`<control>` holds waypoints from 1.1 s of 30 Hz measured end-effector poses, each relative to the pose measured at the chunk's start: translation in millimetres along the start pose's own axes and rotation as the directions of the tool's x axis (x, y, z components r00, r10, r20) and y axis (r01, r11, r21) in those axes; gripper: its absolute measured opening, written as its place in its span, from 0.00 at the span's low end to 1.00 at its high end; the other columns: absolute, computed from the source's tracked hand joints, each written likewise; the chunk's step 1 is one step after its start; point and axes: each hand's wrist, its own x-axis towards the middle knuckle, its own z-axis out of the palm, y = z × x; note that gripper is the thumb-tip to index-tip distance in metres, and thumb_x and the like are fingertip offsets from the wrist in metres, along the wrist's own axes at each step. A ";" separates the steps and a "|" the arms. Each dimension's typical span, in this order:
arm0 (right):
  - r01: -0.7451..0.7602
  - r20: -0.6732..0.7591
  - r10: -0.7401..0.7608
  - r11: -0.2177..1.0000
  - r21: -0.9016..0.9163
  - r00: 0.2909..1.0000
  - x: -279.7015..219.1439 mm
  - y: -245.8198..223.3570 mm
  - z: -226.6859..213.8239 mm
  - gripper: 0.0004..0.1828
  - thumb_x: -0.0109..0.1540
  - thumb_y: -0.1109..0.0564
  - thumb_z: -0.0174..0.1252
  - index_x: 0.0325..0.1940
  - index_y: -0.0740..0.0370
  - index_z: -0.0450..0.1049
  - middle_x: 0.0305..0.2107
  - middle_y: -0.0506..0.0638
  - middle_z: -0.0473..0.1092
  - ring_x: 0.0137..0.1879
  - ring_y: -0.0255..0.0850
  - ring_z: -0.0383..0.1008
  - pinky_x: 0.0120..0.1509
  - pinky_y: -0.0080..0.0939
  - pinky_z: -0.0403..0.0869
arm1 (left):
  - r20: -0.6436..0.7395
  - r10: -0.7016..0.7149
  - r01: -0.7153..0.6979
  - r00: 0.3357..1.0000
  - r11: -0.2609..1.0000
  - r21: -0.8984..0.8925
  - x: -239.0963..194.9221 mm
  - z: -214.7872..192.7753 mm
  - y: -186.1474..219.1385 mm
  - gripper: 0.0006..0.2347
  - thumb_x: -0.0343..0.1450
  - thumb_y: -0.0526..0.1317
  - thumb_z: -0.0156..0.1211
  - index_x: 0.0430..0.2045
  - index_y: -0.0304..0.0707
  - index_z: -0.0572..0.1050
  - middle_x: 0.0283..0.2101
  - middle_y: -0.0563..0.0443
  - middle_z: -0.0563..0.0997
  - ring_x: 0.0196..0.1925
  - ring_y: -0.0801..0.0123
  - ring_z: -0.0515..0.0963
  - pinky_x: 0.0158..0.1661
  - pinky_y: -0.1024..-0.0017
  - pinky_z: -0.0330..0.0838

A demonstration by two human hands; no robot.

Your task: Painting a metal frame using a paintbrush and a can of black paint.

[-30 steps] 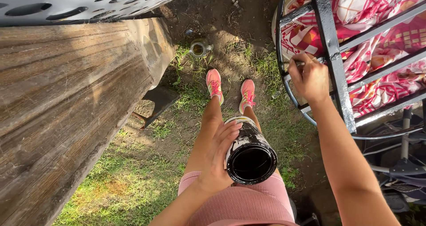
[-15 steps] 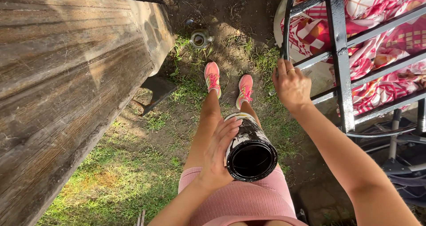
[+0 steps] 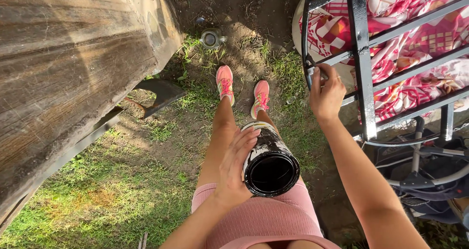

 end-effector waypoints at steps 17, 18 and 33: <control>0.105 0.202 -0.135 0.983 0.151 0.970 -31.1 -9.3 -13.8 0.13 0.73 0.53 0.48 0.51 0.65 0.72 0.39 0.59 0.78 0.33 0.51 0.79 0.32 0.52 0.76 | -0.026 -0.008 0.011 1.000 0.993 0.113 -33.5 76.9 16.9 0.23 0.75 0.41 0.58 0.64 0.32 0.61 0.67 0.36 0.70 0.72 0.43 0.71 0.75 0.40 0.59; 0.051 0.196 -0.095 0.974 0.221 0.976 -37.0 -7.0 -23.3 0.13 0.73 0.53 0.49 0.51 0.66 0.73 0.34 0.57 0.77 0.32 0.48 0.78 0.32 0.50 0.75 | -0.041 -0.004 0.009 0.999 0.993 0.121 -35.5 85.7 17.8 0.22 0.75 0.41 0.57 0.63 0.31 0.62 0.66 0.37 0.71 0.71 0.43 0.72 0.74 0.42 0.61; 0.484 -0.433 -0.298 0.765 0.426 0.851 -137.8 40.9 -246.0 0.14 0.65 0.57 0.49 0.36 0.74 0.71 0.21 0.60 0.69 0.20 0.43 0.68 0.29 0.39 0.69 | -0.140 0.058 -0.045 0.988 0.994 0.098 -42.8 190.7 14.6 0.27 0.72 0.37 0.67 0.64 0.31 0.61 0.68 0.36 0.68 0.73 0.44 0.68 0.75 0.42 0.57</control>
